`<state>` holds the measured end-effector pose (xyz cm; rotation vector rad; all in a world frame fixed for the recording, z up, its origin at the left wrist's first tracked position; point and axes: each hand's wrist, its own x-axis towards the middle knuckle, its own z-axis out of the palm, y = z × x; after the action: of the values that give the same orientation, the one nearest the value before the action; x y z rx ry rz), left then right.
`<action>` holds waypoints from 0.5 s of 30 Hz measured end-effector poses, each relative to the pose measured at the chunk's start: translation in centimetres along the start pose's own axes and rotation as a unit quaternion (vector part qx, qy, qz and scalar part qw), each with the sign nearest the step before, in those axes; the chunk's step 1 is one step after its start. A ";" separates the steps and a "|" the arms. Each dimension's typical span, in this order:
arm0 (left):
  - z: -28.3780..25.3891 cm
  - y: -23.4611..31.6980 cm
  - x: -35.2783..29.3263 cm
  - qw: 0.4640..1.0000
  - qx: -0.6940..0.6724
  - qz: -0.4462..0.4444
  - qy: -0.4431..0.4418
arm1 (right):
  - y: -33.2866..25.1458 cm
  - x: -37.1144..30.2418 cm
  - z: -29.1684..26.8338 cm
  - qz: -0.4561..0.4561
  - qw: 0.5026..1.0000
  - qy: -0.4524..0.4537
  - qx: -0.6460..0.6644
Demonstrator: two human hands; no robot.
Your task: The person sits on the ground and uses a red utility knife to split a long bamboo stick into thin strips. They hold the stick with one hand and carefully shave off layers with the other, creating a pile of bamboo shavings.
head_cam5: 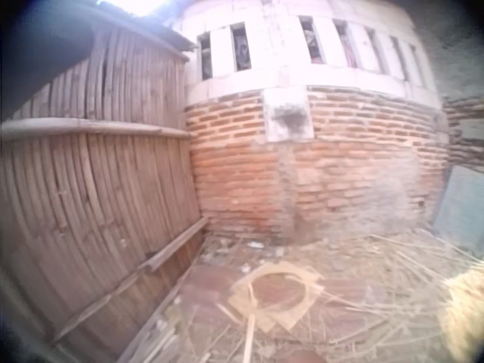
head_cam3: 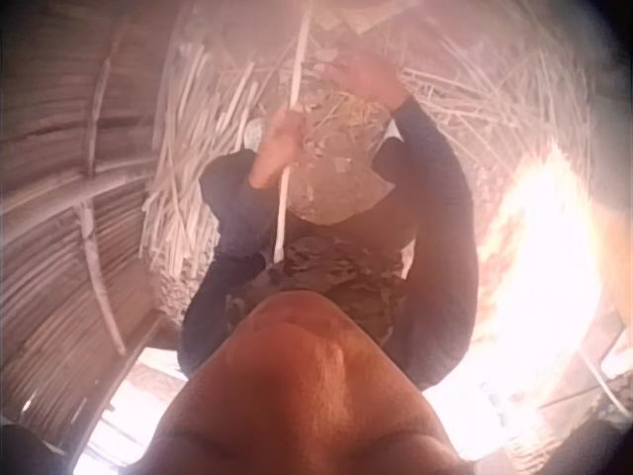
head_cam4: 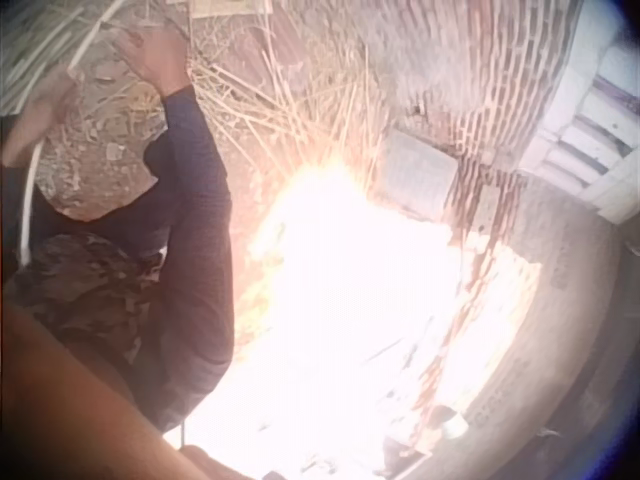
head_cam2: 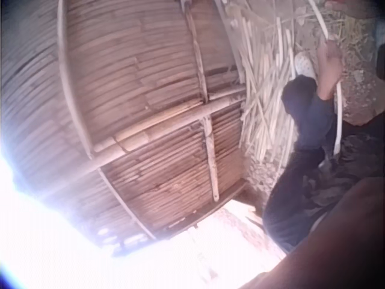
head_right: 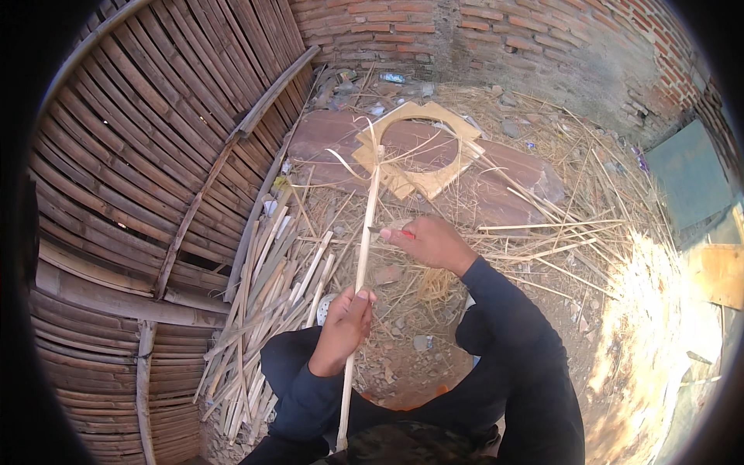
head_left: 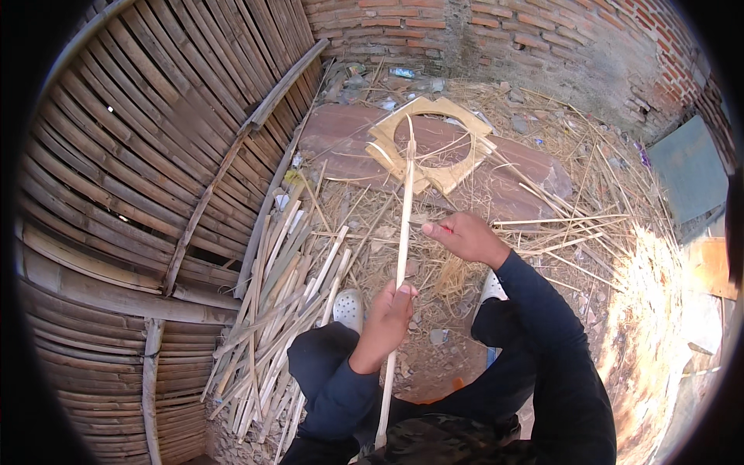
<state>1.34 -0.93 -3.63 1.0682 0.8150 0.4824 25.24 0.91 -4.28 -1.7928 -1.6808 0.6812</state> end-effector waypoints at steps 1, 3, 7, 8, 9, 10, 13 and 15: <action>-0.2 0.1 0.1 1.000 0.002 0.010 0.012 | -1.1 -1.0 0.4 -0.108 0.982 0.049 -0.145; -0.2 0.5 -0.1 0.999 -0.015 0.032 0.004 | -3.1 -2.5 0.8 -0.118 0.980 0.025 -0.156; 0.0 0.2 -0.7 0.996 0.028 0.081 0.002 | -3.1 -2.7 1.8 -0.141 0.969 0.034 -0.198; 0.0 0.1 -0.9 0.996 0.044 0.076 -0.004 | -2.5 -2.5 1.9 -0.132 0.969 0.064 -0.199; 0.0 0.1 -1.1 0.996 0.059 0.072 -0.008 | -1.8 -1.9 1.9 -0.126 0.967 0.091 -0.201; 0.1 0.0 -1.2 0.995 0.073 0.069 -0.012 | -1.3 -1.6 1.8 -0.119 0.965 0.118 -0.203; -0.1 0.2 -1.1 0.998 0.005 0.044 -0.047 | -0.9 -1.2 1.7 -0.140 0.966 0.134 -0.169; -0.1 0.6 -1.1 0.997 -0.039 0.028 -0.060 | -2.1 -2.2 2.6 -0.129 0.972 0.115 -0.160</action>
<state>0.59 -1.40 -2.73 1.0383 0.6572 0.4886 21.70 -1.01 -4.65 -1.7383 -1.8939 0.0865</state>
